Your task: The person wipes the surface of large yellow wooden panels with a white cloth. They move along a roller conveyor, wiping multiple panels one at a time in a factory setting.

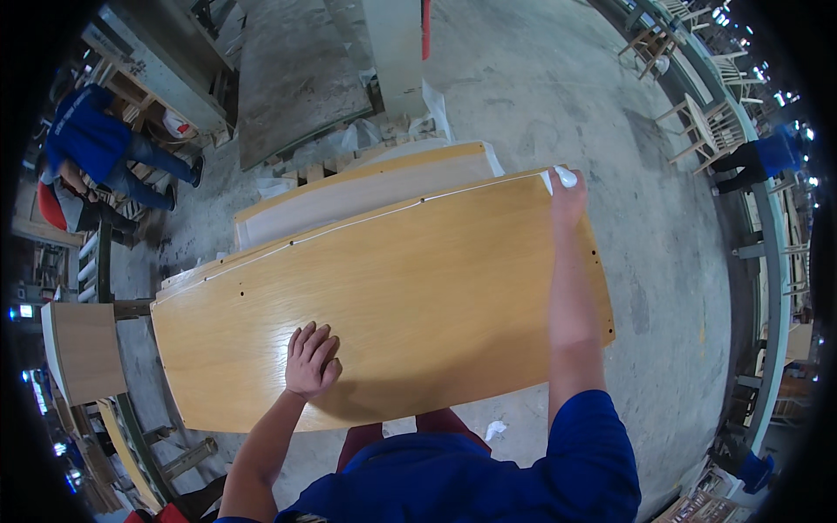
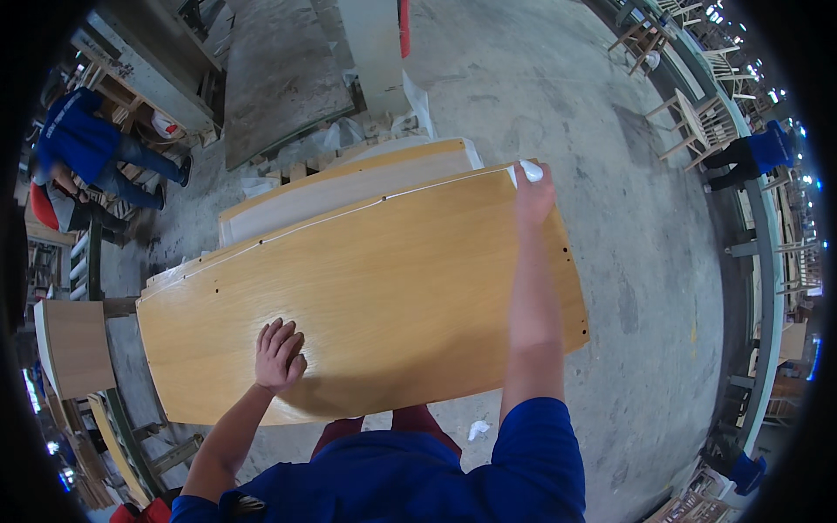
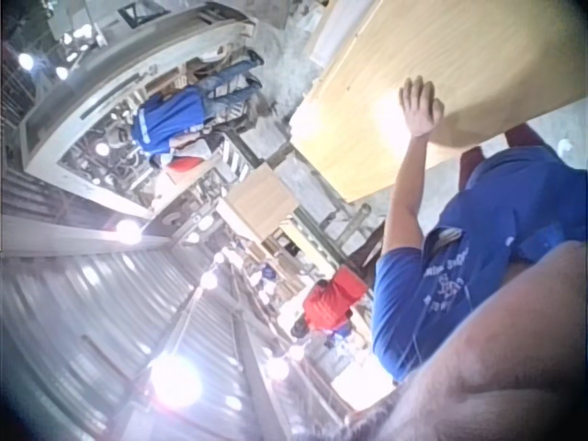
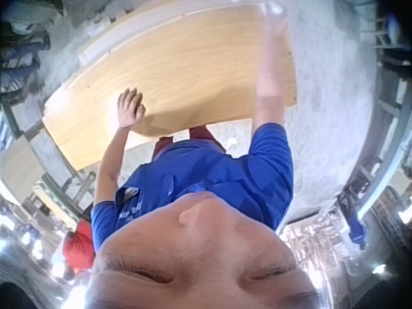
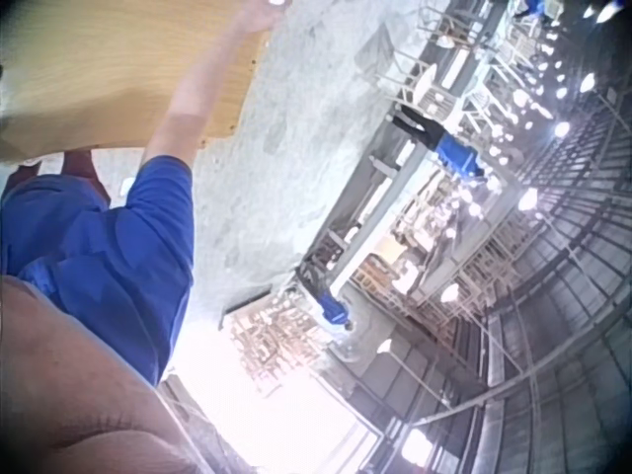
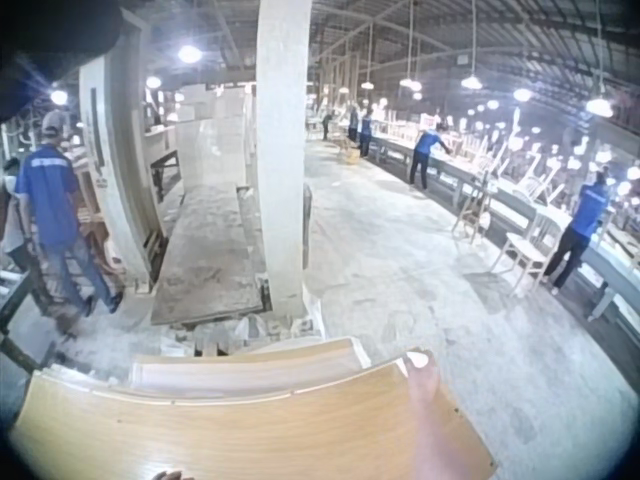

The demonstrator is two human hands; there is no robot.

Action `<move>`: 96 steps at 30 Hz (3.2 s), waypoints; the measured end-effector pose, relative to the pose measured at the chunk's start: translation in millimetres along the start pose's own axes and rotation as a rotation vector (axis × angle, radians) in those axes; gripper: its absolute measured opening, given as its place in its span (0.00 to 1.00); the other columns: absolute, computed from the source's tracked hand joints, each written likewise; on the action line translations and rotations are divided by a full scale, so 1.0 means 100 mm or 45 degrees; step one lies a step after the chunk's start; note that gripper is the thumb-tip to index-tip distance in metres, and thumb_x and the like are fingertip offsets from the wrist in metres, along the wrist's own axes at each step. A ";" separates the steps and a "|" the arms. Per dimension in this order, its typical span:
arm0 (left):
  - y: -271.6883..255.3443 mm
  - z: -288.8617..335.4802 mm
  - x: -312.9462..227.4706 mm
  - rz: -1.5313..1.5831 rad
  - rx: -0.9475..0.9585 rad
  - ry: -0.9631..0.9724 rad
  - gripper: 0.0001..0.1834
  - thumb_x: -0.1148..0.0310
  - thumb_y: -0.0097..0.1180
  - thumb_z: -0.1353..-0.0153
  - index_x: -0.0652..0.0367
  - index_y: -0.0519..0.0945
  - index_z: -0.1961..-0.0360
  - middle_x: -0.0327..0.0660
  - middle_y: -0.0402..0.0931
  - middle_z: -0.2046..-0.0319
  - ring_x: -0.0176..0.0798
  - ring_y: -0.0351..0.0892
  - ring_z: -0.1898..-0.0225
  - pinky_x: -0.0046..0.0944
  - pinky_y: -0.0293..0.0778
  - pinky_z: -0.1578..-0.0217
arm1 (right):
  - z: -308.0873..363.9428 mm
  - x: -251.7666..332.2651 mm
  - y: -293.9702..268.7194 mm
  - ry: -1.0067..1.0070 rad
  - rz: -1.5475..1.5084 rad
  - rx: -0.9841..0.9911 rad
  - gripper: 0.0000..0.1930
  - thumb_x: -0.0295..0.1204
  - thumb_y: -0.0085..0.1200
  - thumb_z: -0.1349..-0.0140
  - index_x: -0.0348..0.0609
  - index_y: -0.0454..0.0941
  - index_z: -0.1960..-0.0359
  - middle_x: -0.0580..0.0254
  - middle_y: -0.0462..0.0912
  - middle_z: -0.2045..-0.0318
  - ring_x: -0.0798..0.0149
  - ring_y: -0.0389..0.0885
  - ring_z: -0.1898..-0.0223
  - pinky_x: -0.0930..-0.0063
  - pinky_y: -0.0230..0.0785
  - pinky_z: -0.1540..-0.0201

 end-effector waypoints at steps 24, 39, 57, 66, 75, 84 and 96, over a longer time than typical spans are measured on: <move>0.04 0.01 0.02 -0.009 0.056 0.015 0.24 0.62 0.52 0.52 0.53 0.71 0.51 0.45 0.66 0.44 0.55 0.59 0.39 0.59 0.53 0.39 | -0.51 -0.23 -0.26 0.011 0.206 0.099 0.17 0.43 0.61 0.49 0.44 0.76 0.66 0.52 0.82 0.69 0.49 0.80 0.64 0.60 0.69 0.62; 0.05 0.00 0.01 -0.018 0.068 0.025 0.24 0.62 0.51 0.50 0.53 0.71 0.49 0.45 0.66 0.43 0.56 0.59 0.39 0.60 0.52 0.39 | -0.55 -0.17 -0.40 0.039 0.418 0.190 0.17 0.46 0.59 0.48 0.50 0.78 0.63 0.55 0.83 0.65 0.51 0.80 0.61 0.60 0.70 0.60; 0.10 -0.01 0.01 -0.042 0.046 0.060 0.23 0.61 0.48 0.48 0.55 0.71 0.50 0.47 0.66 0.44 0.57 0.59 0.39 0.60 0.52 0.40 | -0.02 -0.57 -1.32 0.193 0.371 0.259 0.17 0.42 0.63 0.51 0.45 0.78 0.64 0.53 0.83 0.68 0.52 0.81 0.64 0.62 0.71 0.61; 0.09 0.01 0.00 -0.046 0.046 0.069 0.23 0.63 0.47 0.47 0.56 0.70 0.49 0.48 0.65 0.43 0.57 0.57 0.38 0.60 0.51 0.39 | 0.22 -0.67 -1.64 0.248 0.467 0.303 0.18 0.44 0.62 0.51 0.48 0.78 0.63 0.56 0.83 0.68 0.54 0.81 0.64 0.64 0.71 0.62; 0.08 -0.01 -0.02 -0.064 0.064 0.094 0.24 0.64 0.46 0.47 0.58 0.69 0.48 0.51 0.63 0.43 0.59 0.56 0.38 0.58 0.52 0.39 | 0.23 -0.73 -1.64 0.212 0.482 0.277 0.18 0.44 0.62 0.51 0.49 0.78 0.62 0.56 0.83 0.67 0.53 0.80 0.63 0.62 0.71 0.61; 0.08 -0.01 -0.04 -0.056 0.069 0.081 0.24 0.66 0.47 0.49 0.58 0.69 0.48 0.49 0.63 0.42 0.59 0.56 0.38 0.58 0.51 0.39 | 0.50 -0.76 -2.07 0.244 0.416 0.266 0.15 0.39 0.63 0.51 0.45 0.79 0.66 0.56 0.83 0.69 0.53 0.81 0.64 0.63 0.71 0.62; 0.12 0.01 0.00 -0.070 0.030 0.123 0.24 0.67 0.48 0.48 0.57 0.69 0.48 0.49 0.63 0.41 0.59 0.56 0.38 0.59 0.52 0.39 | 1.11 -0.98 -2.78 0.320 0.406 0.207 0.12 0.35 0.64 0.51 0.44 0.78 0.68 0.57 0.82 0.73 0.56 0.81 0.69 0.68 0.71 0.64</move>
Point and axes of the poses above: each hand's wrist, its own z-axis away from the middle knuckle, its own y-axis out of the palm, x = y × z, the point moved 4 cm from there along -z, towards the middle knuckle
